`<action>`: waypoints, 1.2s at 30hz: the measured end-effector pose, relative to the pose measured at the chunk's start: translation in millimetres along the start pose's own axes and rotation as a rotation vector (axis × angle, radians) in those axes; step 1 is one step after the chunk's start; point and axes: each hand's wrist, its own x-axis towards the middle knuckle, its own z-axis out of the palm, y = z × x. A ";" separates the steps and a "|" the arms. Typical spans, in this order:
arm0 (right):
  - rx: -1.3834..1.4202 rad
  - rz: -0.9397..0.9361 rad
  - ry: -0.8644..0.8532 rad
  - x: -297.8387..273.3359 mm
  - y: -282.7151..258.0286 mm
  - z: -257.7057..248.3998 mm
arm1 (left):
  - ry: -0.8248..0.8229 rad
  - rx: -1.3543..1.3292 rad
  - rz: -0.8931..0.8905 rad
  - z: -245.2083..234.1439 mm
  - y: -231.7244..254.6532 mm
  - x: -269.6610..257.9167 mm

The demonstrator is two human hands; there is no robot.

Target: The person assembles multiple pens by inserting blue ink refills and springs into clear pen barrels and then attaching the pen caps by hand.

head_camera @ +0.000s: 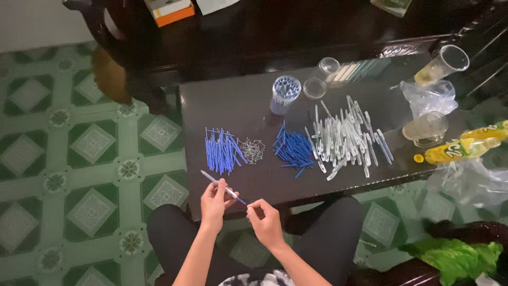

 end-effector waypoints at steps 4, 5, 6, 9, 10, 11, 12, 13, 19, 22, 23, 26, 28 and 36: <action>0.187 0.211 -0.090 8.1 8.7 4.6 | -0.082 -0.028 0.012 2.9 -14.5 -1.7; 0.171 0.243 -0.144 8.9 5.9 4.1 | -0.080 -0.041 -0.001 3.7 -14.4 -4.2; 0.154 0.275 -0.199 9.6 3.1 3.1 | -0.078 -0.054 -0.015 4.8 -14.7 -6.9; -0.076 0.036 -0.079 6.0 1.5 6.0 | 0.008 -0.055 0.003 7.1 -18.7 -6.5; -0.075 0.036 -0.079 5.4 6.9 5.5 | 0.008 -0.055 0.004 4.8 -27.2 3.8; -0.153 -0.079 -0.070 4.8 12.1 5.0 | 0.060 -0.124 0.031 2.4 -35.5 13.9; -0.231 -0.192 -0.060 3.8 17.1 4.9 | 0.110 -0.191 0.057 -0.2 -43.6 23.9; -0.230 -0.192 -0.058 1.6 18.0 3.7 | 0.110 -0.190 0.057 -1.2 -33.3 18.2; -0.169 -0.019 -0.112 1.7 7.4 -3.9 | 0.077 -0.035 0.072 0.8 -10.3 6.2; -0.188 0.101 -0.156 8.3 -2.3 -5.0 | 0.028 -0.014 0.204 4.5 -30.5 15.6; -0.162 0.102 -0.178 11.3 -5.8 -4.8 | -0.024 -0.004 0.198 6.9 -34.0 14.3; -0.161 0.094 -0.208 21.3 -5.4 -6.4 | -0.130 0.057 0.190 14.8 -28.3 4.1; -0.186 0.089 -0.217 24.3 2.6 -8.3 | -0.182 0.109 0.185 17.8 -23.4 4.0; -0.071 0.231 -0.149 8.2 40.6 -31.3 | -0.124 0.094 0.216 37.1 -2.6 56.8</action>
